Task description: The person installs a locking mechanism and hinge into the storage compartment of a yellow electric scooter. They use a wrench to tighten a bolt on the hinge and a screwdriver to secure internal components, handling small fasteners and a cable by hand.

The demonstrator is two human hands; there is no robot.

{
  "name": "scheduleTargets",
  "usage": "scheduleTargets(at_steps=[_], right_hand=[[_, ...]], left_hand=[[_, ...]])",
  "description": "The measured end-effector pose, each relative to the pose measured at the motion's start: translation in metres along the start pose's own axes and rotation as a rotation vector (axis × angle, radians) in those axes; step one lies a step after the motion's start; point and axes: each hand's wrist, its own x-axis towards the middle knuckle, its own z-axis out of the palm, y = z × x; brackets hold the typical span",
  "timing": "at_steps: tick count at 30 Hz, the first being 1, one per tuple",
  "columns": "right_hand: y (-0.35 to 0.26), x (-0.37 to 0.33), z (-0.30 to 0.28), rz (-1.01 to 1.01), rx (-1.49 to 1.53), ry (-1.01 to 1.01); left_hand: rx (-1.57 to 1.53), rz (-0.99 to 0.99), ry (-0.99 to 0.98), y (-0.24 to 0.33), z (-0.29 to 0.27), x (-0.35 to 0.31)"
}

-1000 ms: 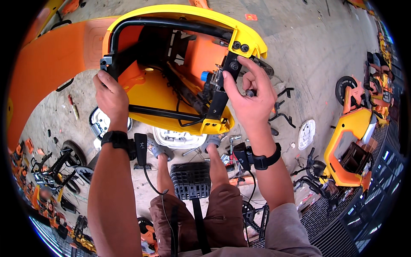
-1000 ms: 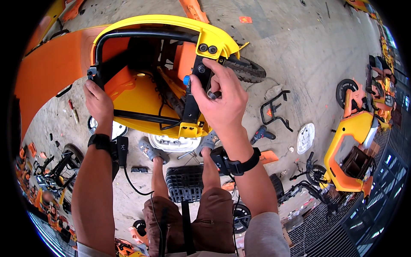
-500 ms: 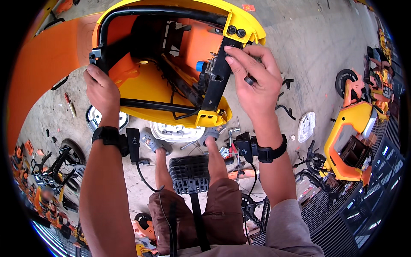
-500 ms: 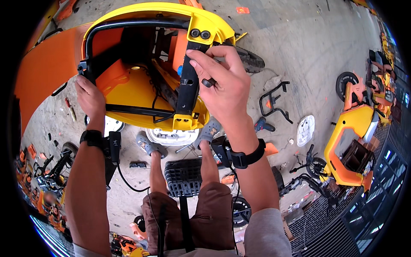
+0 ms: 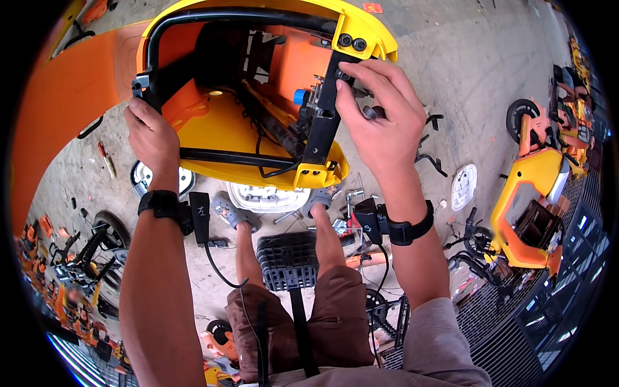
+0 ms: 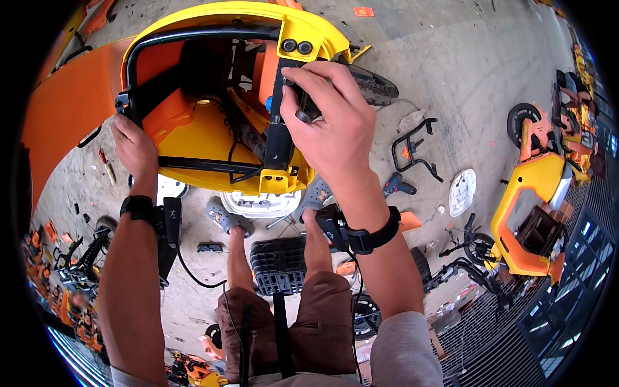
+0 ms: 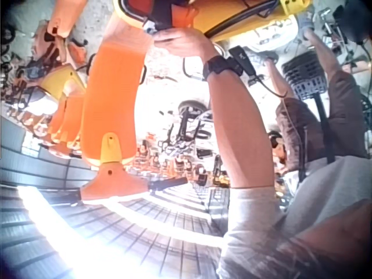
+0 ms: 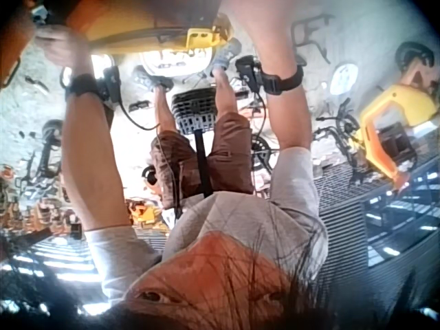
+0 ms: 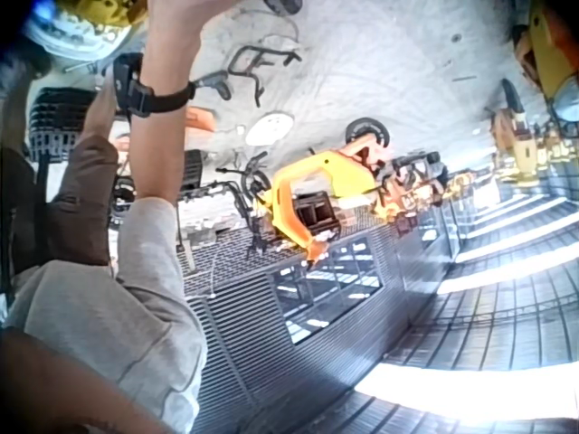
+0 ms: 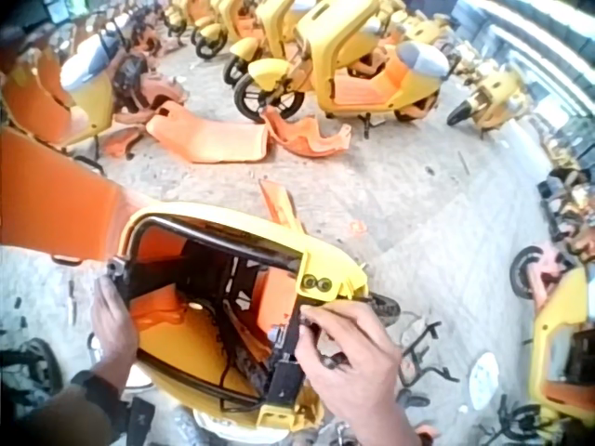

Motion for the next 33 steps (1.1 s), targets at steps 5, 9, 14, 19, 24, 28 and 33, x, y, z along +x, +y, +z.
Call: scheduleTargets(at_steps=[5, 9, 14, 19, 24, 28, 33], right_hand=[[-0.001, -0.002, 0.004, 0.047, -0.052, 0.039], [0.005, 0.0, 0.004, -0.059, -0.009, 0.042], [0.011, 0.001, 0.002, -0.141, 0.032, 0.017], [0.002, 0.014, -0.012, -0.044, 0.089, 0.107], [0.003, -0.009, -0.04, 1.047, 1.082, 0.045], [0.009, -0.024, -0.033, 1.223, 0.969, -0.094], [0.007, -0.006, -0.009, 0.684, 0.282, -0.184]], left_hand=[[0.015, 0.004, 0.001, -0.002, 0.001, 0.001], [-0.008, 0.003, 0.006, 0.0, 0.001, 0.0], [0.002, -0.004, -0.008, 0.002, 0.0, 0.0], [-0.008, 0.055, 0.034, -0.002, 0.003, 0.001], [-0.008, 0.035, 0.011, -0.004, 0.001, 0.001], [0.009, 0.021, -0.011, -0.003, 0.001, 0.001], [0.005, 0.062, 0.029, -0.003, 0.002, 0.0]])
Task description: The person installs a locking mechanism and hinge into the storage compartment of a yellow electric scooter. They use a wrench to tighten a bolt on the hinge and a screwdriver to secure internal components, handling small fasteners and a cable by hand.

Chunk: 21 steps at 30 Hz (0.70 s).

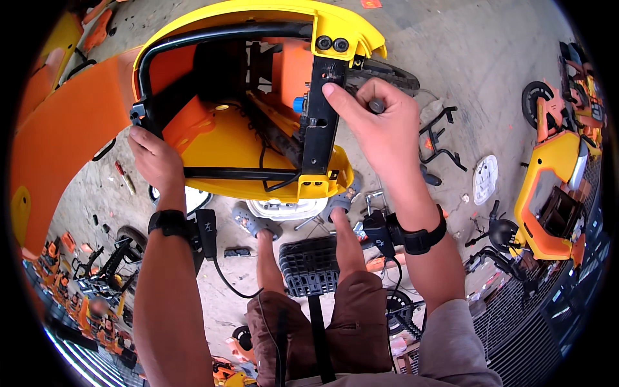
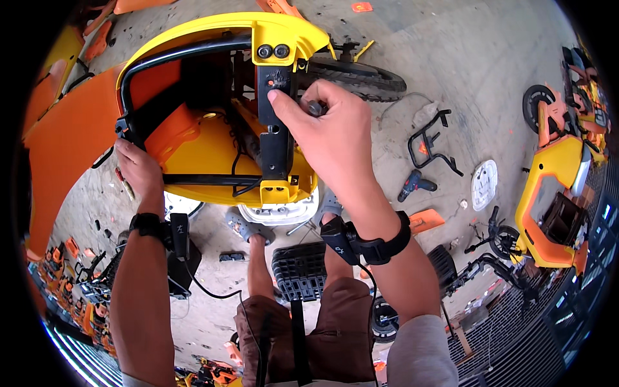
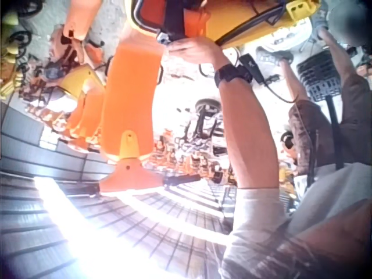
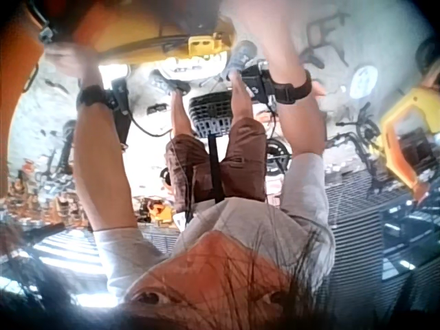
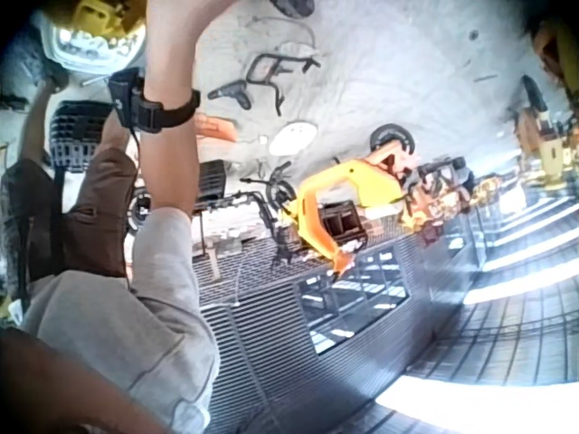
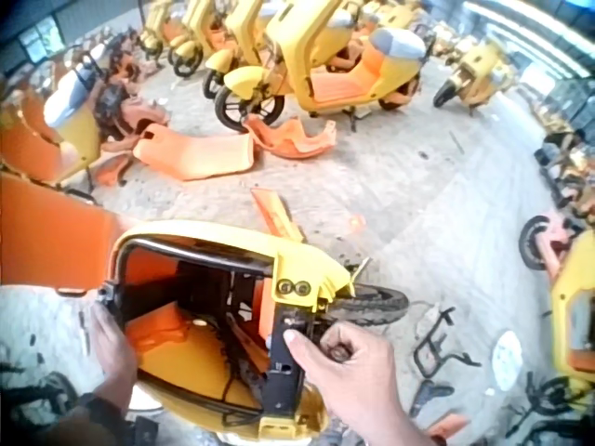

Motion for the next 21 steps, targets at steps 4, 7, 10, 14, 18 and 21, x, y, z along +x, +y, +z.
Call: scheduleTargets(at_steps=[4, 7, 10, 14, 18, 21], right_hand=[[0.004, -0.006, -0.007, 0.038, -0.115, -0.085], [0.011, -0.01, -0.01, 0.012, -0.131, -0.124], [0.003, -0.001, -0.01, 0.083, -0.029, -0.123], [-0.005, 0.006, -0.01, 0.071, -0.014, -0.104], [0.011, -0.004, -0.015, 0.062, -0.17, -0.193], [0.014, -0.005, -0.014, 0.06, -0.097, -0.194]], left_hand=[[0.01, 0.01, -0.006, -0.002, 0.0, 0.001], [0.003, 0.019, -0.009, -0.002, 0.001, 0.001], [0.002, 0.01, -0.027, -0.005, 0.001, 0.003], [0.0, -0.017, -0.026, -0.003, 0.0, 0.003], [0.004, -0.004, -0.015, -0.004, 0.001, 0.002], [-0.007, -0.004, -0.012, -0.002, 0.0, 0.001]])
